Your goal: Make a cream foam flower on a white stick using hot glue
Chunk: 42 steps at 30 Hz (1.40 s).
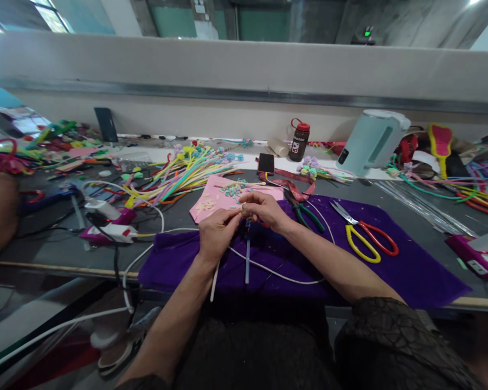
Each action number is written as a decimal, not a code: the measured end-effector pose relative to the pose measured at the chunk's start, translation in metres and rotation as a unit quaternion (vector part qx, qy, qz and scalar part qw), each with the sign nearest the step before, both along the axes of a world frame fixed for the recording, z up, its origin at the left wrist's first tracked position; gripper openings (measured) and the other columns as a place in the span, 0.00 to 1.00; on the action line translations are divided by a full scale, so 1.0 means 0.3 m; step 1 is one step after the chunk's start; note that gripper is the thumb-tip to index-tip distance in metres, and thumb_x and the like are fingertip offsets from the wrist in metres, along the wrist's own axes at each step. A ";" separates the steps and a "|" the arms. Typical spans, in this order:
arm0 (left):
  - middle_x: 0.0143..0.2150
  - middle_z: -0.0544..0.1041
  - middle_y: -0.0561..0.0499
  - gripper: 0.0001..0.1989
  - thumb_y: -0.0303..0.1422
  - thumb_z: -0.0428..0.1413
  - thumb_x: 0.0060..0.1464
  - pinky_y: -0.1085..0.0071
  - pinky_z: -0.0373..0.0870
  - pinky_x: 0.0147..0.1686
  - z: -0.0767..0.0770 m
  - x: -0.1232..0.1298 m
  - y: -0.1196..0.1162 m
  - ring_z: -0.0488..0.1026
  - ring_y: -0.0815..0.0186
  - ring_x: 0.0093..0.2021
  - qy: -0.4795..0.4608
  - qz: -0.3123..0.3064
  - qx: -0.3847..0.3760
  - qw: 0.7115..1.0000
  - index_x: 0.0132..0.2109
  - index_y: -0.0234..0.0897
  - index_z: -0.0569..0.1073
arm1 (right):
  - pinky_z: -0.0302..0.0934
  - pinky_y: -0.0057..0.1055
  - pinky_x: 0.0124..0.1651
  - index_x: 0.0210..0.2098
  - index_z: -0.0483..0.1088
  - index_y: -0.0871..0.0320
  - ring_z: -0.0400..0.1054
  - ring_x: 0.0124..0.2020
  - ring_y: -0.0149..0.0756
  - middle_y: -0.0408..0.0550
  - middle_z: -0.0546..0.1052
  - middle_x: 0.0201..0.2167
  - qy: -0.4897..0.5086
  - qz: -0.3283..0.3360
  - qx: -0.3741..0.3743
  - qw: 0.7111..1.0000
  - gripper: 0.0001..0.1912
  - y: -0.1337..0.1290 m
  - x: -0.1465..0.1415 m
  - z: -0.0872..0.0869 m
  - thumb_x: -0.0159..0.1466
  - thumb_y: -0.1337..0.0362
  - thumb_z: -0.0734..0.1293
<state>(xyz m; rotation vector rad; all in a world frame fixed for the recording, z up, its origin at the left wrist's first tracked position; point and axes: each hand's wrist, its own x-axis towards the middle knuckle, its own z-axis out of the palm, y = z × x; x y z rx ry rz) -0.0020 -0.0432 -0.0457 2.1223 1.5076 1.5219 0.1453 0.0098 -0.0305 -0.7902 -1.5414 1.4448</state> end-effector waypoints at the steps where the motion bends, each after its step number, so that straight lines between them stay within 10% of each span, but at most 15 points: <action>1: 0.33 0.78 0.50 0.08 0.31 0.54 0.52 0.71 0.68 0.36 0.000 -0.001 0.000 0.74 0.67 0.34 -0.001 -0.001 0.001 1.000 0.38 0.40 0.77 | 0.56 0.21 0.20 0.36 0.70 0.60 0.68 0.24 0.28 0.42 0.74 0.25 0.000 0.000 -0.001 1.000 0.12 -0.002 -0.001 0.003 0.50 0.65 0.68; 11: 0.31 0.77 0.51 0.09 0.34 0.55 0.49 0.74 0.69 0.28 0.008 -0.007 -0.008 0.72 0.70 0.26 -0.126 -0.007 -0.060 0.990 0.37 0.39 0.77 | 0.56 0.21 0.16 0.40 0.68 0.58 0.70 0.24 0.32 0.46 0.74 0.29 -0.032 -0.001 -0.021 0.999 0.20 -0.010 0.006 0.031 0.58 0.49 0.61; 26: 0.17 0.67 0.57 0.14 0.36 0.64 0.36 0.83 0.53 0.11 0.052 -0.042 0.000 0.59 0.79 0.13 -0.480 -0.218 -0.321 0.787 0.30 0.31 0.72 | 0.57 0.22 0.17 0.39 0.69 0.58 0.69 0.22 0.30 0.47 0.75 0.30 0.044 0.049 -0.025 0.998 0.22 -0.036 0.002 0.050 0.59 0.47 0.60; 42: 0.19 0.66 0.58 0.15 0.36 0.65 0.36 0.87 0.53 0.11 0.033 -0.042 0.005 0.59 0.82 0.14 -0.534 -0.269 -0.343 0.725 0.29 0.32 0.69 | 0.60 0.25 0.28 0.47 0.66 0.54 0.66 0.27 0.29 0.43 0.70 0.35 -0.059 0.051 0.162 0.984 0.23 -0.112 -0.009 0.096 0.52 0.62 0.70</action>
